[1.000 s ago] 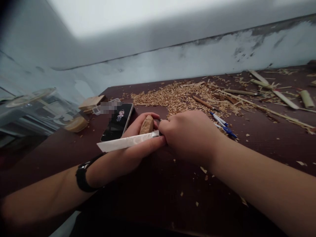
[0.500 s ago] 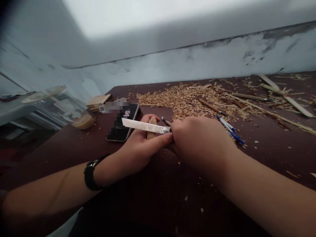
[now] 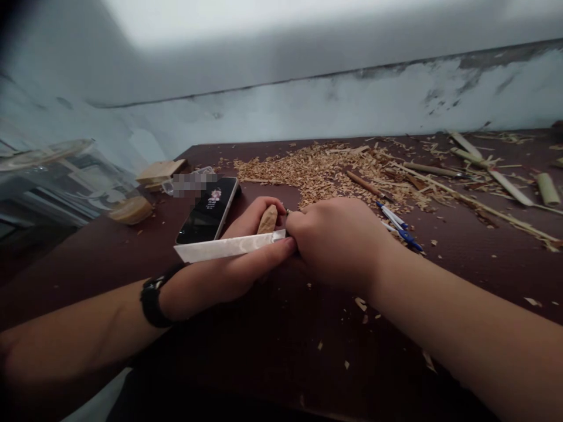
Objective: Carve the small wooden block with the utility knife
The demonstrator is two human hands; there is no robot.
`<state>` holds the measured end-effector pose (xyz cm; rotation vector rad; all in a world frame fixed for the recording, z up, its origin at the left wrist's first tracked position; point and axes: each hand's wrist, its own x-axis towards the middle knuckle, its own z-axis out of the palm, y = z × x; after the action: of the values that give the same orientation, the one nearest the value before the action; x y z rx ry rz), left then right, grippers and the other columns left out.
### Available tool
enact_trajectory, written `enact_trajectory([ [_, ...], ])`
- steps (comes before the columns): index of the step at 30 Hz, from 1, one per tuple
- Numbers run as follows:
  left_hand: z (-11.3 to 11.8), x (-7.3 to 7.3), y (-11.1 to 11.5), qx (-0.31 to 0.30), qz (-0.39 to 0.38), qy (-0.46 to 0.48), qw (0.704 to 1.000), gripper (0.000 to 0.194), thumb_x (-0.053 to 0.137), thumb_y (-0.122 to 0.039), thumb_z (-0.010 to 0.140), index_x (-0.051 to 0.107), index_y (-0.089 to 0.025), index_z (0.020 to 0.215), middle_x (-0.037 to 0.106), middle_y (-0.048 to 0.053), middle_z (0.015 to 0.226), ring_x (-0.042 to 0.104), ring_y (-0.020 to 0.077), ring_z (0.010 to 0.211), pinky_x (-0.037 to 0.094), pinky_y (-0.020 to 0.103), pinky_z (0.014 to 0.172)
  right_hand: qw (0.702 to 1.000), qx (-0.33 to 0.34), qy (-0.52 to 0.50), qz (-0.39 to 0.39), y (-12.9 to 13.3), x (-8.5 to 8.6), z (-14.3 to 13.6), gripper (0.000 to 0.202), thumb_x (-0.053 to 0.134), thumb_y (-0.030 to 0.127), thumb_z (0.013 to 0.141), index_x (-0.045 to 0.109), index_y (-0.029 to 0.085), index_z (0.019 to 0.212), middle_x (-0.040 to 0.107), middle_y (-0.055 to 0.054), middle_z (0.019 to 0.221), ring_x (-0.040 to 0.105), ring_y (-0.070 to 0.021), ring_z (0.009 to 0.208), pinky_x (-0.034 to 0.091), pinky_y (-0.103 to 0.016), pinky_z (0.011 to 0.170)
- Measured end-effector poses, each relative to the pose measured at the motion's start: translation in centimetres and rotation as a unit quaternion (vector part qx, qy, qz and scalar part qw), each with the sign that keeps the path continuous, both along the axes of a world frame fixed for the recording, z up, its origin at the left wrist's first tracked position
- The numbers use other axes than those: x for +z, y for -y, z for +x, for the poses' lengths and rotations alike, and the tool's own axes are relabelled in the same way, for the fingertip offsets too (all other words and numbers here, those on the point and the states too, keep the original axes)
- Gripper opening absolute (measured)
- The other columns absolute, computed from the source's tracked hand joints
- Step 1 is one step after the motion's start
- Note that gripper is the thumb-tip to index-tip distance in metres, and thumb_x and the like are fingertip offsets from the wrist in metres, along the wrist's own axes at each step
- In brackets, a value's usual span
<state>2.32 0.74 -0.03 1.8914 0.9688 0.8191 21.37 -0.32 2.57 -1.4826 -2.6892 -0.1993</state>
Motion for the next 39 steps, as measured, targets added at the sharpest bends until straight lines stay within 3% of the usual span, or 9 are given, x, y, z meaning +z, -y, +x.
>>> enact_trajectory([
  [6,0.5,-0.7,0.1,0.01,0.003,0.085,0.996,0.034,0.073,-0.04,0.091,0.045,-0.022,0.101,0.046,-0.002,0.085,0.044,0.0151,0.074,0.04,0.032,0.067,0.998,-0.052,0.013,0.022,-0.1,-0.2,-0.3,0.016,0.055,0.023,0.085,0.053,0.023,0.069,0.063,-0.005,0.065,0.053,-0.0176,0.057,0.025,-0.031,0.056],
  [14,1.0,-1.1,-0.1,0.046,-0.002,0.104,0.994,0.042,0.076,-0.039,0.089,0.037,-0.025,0.096,0.046,-0.007,0.073,0.046,0.0125,0.064,0.038,0.029,0.061,0.992,-0.125,0.016,0.009,0.8,-0.5,-0.8,0.027,0.05,0.033,0.095,0.057,0.022,0.072,0.066,-0.009,0.068,0.06,-0.0221,0.059,0.024,-0.032,0.054],
  [17,0.7,-1.2,-0.5,0.042,0.051,0.076,0.995,0.042,0.076,-0.043,0.089,0.042,-0.024,0.103,0.051,-0.005,0.078,0.051,0.0145,0.068,0.041,0.031,0.065,0.994,-0.106,0.003,0.001,0.7,-0.5,-0.5,0.025,0.054,0.04,0.093,0.059,0.022,0.076,0.068,-0.008,0.07,0.061,-0.0222,0.061,0.024,-0.032,0.055],
  [20,0.1,-1.2,-1.0,0.054,0.141,0.006,0.988,0.046,0.079,-0.052,0.086,0.051,-0.021,0.105,0.06,0.006,0.101,0.058,0.0213,0.091,0.046,0.036,0.082,0.997,-0.07,-0.008,-0.01,0.4,-0.4,0.1,0.025,0.059,0.046,0.085,0.06,0.023,0.076,0.069,-0.007,0.073,0.06,-0.0219,0.061,0.024,-0.032,0.056],
  [25,-0.5,-0.9,-1.6,0.041,0.148,-0.051,0.987,0.052,0.075,-0.06,0.087,0.058,-0.019,0.115,0.064,0.009,0.107,0.059,0.0255,0.099,0.047,0.039,0.088,0.998,-0.058,-0.024,-0.029,0.0,-0.5,0.5,0.03,0.053,0.05,0.085,0.063,0.024,0.074,0.069,-0.005,0.071,0.056,-0.0194,0.058,0.023,-0.032,0.055],
  [27,-0.7,-0.7,-1.9,0.045,0.176,-0.063,0.981,0.059,0.079,-0.063,0.081,0.058,-0.019,0.113,0.064,0.009,0.11,0.059,0.0257,0.099,0.048,0.038,0.086,0.997,-0.064,-0.008,-0.035,-0.1,-0.4,0.5,0.027,0.055,0.048,0.083,0.065,0.024,0.073,0.069,-0.005,0.07,0.055,-0.0191,0.058,0.023,-0.032,0.055],
  [32,-0.8,-0.4,-2.3,0.036,0.179,-0.073,0.98,0.06,0.089,-0.057,0.07,0.058,-0.02,0.104,0.063,0.001,0.088,0.054,0.0166,0.073,0.043,0.03,0.066,0.995,-0.081,0.054,-0.037,-0.1,-0.2,0.2,0.019,0.06,0.039,0.08,0.065,0.022,0.074,0.069,-0.005,0.069,0.056,-0.0181,0.059,0.024,-0.032,0.056],
  [36,-0.7,-0.4,-2.2,0.07,0.191,-0.057,0.977,0.063,0.086,-0.065,0.071,0.059,-0.019,0.106,0.067,0.004,0.097,0.06,0.0192,0.082,0.045,0.032,0.071,0.996,-0.084,0.04,-0.011,-0.2,-0.2,0.3,0.016,0.061,0.036,0.08,0.059,0.022,0.072,0.065,-0.003,0.065,0.053,-0.0172,0.058,0.026,-0.031,0.056],
  [39,-0.7,-0.3,-2.0,0.091,0.181,-0.062,0.977,0.063,0.082,-0.072,0.072,0.059,-0.02,0.098,0.064,0.002,0.088,0.057,0.0179,0.076,0.042,0.032,0.066,0.998,-0.068,0.004,0.004,-0.2,-0.5,0.5,0.022,0.058,0.036,0.085,0.052,0.023,0.067,0.059,-0.002,0.062,0.05,-0.0159,0.056,0.026,-0.031,0.056],
])
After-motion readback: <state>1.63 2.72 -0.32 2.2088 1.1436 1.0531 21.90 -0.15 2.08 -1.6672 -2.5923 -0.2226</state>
